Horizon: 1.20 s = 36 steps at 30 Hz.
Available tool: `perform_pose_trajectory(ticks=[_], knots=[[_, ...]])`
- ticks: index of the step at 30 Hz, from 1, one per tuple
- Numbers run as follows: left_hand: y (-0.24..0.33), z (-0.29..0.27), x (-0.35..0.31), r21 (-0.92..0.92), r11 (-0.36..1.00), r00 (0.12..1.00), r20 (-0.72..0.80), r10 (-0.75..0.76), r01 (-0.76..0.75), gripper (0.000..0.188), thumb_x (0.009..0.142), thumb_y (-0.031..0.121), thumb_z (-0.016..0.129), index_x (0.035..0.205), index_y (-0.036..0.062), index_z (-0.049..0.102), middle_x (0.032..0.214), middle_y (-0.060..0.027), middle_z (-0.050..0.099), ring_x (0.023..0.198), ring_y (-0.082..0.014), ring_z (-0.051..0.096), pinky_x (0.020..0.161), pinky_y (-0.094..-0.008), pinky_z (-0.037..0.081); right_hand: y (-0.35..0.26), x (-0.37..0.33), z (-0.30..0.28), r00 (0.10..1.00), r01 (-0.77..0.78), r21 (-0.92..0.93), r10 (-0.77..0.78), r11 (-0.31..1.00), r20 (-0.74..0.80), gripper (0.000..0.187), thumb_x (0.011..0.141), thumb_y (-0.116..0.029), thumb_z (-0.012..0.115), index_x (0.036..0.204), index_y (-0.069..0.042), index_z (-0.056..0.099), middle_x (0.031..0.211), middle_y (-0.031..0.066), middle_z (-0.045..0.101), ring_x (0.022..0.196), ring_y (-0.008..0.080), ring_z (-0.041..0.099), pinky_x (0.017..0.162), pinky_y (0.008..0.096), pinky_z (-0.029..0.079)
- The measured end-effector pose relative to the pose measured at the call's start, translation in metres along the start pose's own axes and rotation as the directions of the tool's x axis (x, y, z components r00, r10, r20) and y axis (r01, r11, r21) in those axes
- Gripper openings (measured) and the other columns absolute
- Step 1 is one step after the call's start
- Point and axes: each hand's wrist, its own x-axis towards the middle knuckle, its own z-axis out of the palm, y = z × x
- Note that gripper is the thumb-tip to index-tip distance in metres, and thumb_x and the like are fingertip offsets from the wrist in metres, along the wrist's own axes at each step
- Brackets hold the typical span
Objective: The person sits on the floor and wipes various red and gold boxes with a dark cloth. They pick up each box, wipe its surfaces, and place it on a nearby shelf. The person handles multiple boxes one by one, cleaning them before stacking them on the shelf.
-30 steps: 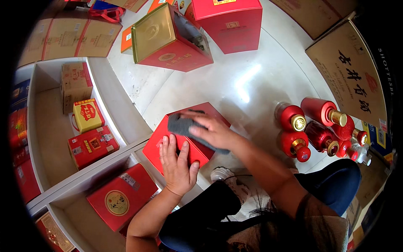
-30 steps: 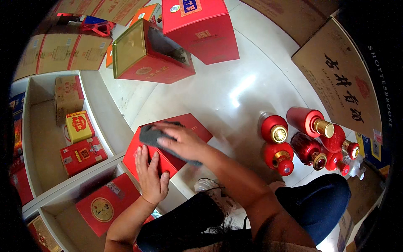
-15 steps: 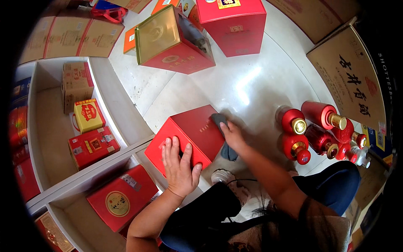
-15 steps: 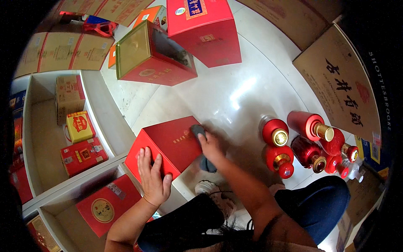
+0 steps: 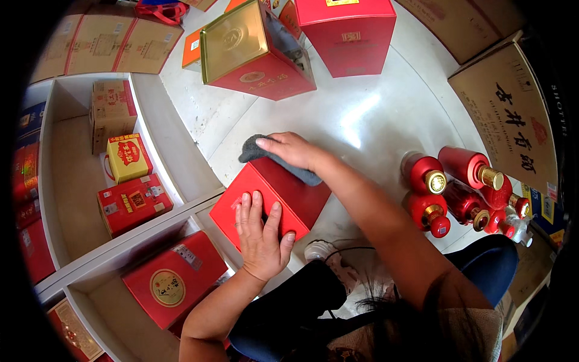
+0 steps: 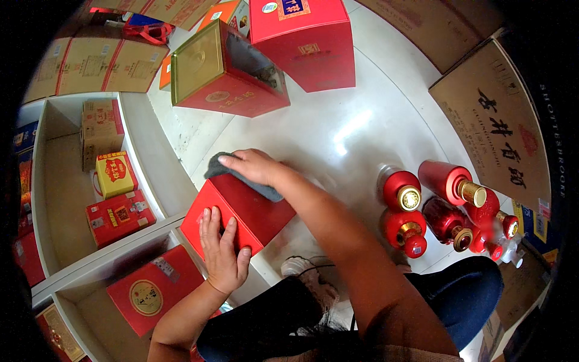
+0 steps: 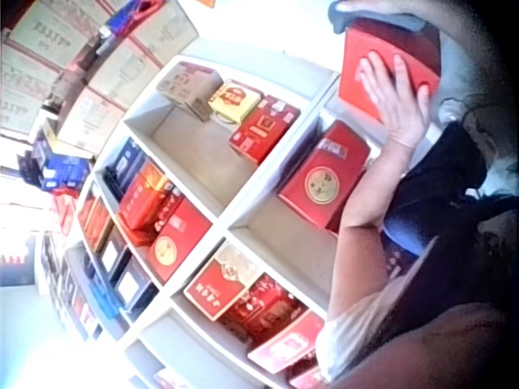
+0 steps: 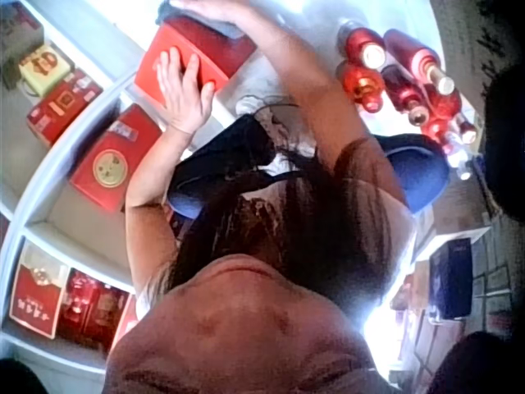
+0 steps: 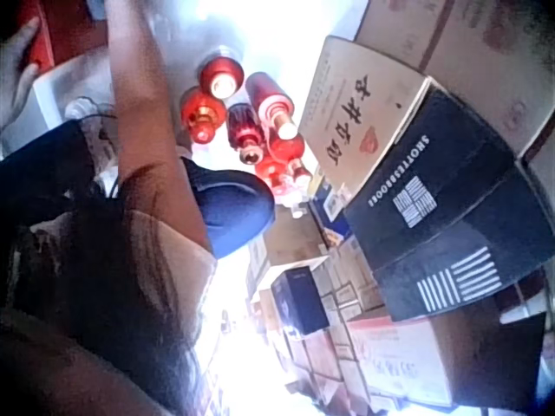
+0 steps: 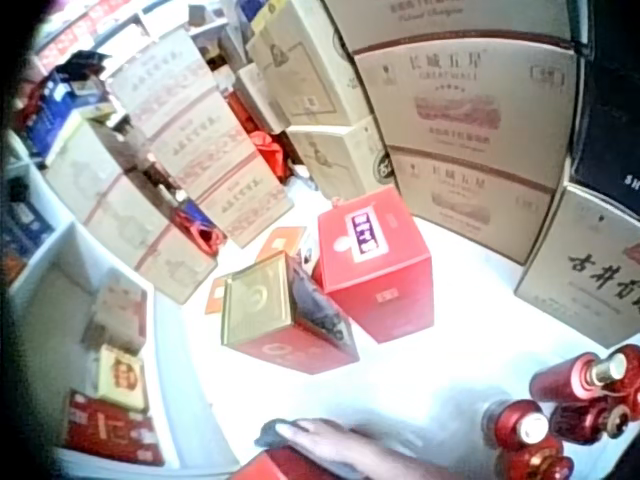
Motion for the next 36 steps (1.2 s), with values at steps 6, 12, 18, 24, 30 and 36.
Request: perform_pose_trajectory(ticks=[6, 12, 18, 24, 30, 36], knots=[[-0.001, 0.000, -0.003, 0.010, 1.000, 1.000, 0.009, -0.024, 0.024, 0.055, 0.083, 0.029, 0.052, 0.131, 0.0074, 0.036, 0.142, -0.0263, 0.023, 0.131, -0.0446, 0.021, 0.105, -0.0567, 0.015, 0.075, 0.025, -0.015, 0.957, -0.280, -0.107, 0.269, 0.954, -0.108, 0.066, 0.085, -0.057, 0.043, 0.111, 0.002, 0.059, 0.112, 0.0204, 0.058, 0.103, 0.0291, 0.055, 0.091, 0.0354, 0.040], [-0.004, 0.002, -0.005, -0.007, 1.000, 1.000, -0.009, -0.026, 0.026, 0.056, 0.080, 0.032, 0.057, 0.126, 0.0040, 0.044, 0.139, -0.0274, 0.026, 0.130, -0.0441, 0.022, 0.104, -0.0572, 0.016, 0.099, 0.031, -0.012, 0.910, -0.378, -0.144, 0.338, 0.914, -0.241, 0.071, 0.086, -0.059, 0.036, 0.112, 0.003, 0.057, 0.118, 0.0256, 0.053, 0.110, 0.0352, 0.051, 0.096, 0.0388, 0.037], [0.001, -0.001, -0.003, 0.003, 1.000, 1.000, 0.004, -0.024, 0.024, 0.054, 0.083, 0.029, 0.051, 0.129, 0.0051, 0.038, 0.140, -0.0272, 0.025, 0.131, -0.0447, 0.022, 0.105, -0.0568, 0.015, 0.115, 0.001, -0.005, 0.867, -0.384, -0.139, 0.304, 0.913, -0.395, 0.065, 0.087, -0.056, 0.040, 0.112, 0.002, 0.057, 0.106, 0.0253, 0.059, 0.102, 0.0355, 0.056, 0.089, 0.0386, 0.042], [0.000, -0.001, -0.006, -0.001, 1.000, 0.999, -0.012, -0.029, 0.029, 0.055, 0.079, 0.028, 0.057, 0.127, 0.0037, 0.042, 0.139, -0.0271, 0.026, 0.130, -0.0442, 0.022, 0.105, -0.0566, 0.016, 0.133, -0.056, 0.005, 0.823, -0.485, -0.189, 0.374, 0.854, -0.427, 0.058, 0.088, -0.052, 0.042, 0.105, -0.001, 0.061, 0.093, 0.0222, 0.064, 0.090, 0.0339, 0.062, 0.080, 0.0391, 0.045], [0.005, -0.005, -0.001, -0.009, 0.998, 0.998, 0.009, -0.055, 0.055, 0.055, 0.079, 0.028, 0.058, 0.125, 0.0026, 0.044, 0.139, -0.0271, 0.026, 0.130, -0.0441, 0.022, 0.106, -0.0547, 0.015, 0.136, -0.102, 0.018, 0.759, -0.539, -0.145, 0.403, 0.830, -0.511, 0.045, 0.088, -0.044, 0.049, 0.094, 0.000, 0.062, 0.073, 0.0135, 0.063, 0.067, 0.0238, 0.062, 0.061, 0.0365, 0.048], [-0.001, -0.009, -0.008, -0.120, 0.988, 0.994, -0.050, -0.102, 0.095, 0.053, 0.079, 0.023, 0.059, 0.124, 0.0006, 0.044, 0.139, -0.0245, 0.029, 0.131, -0.0411, 0.024, 0.107, -0.0514, 0.016, 0.028, -0.139, 0.043, 0.874, -0.320, -0.077, 0.263, 0.944, -0.408, 0.045, 0.086, -0.041, 0.052, 0.106, -0.001, 0.057, 0.086, 0.0191, 0.064, 0.084, 0.0330, 0.062, 0.075, 0.0389, 0.046]])
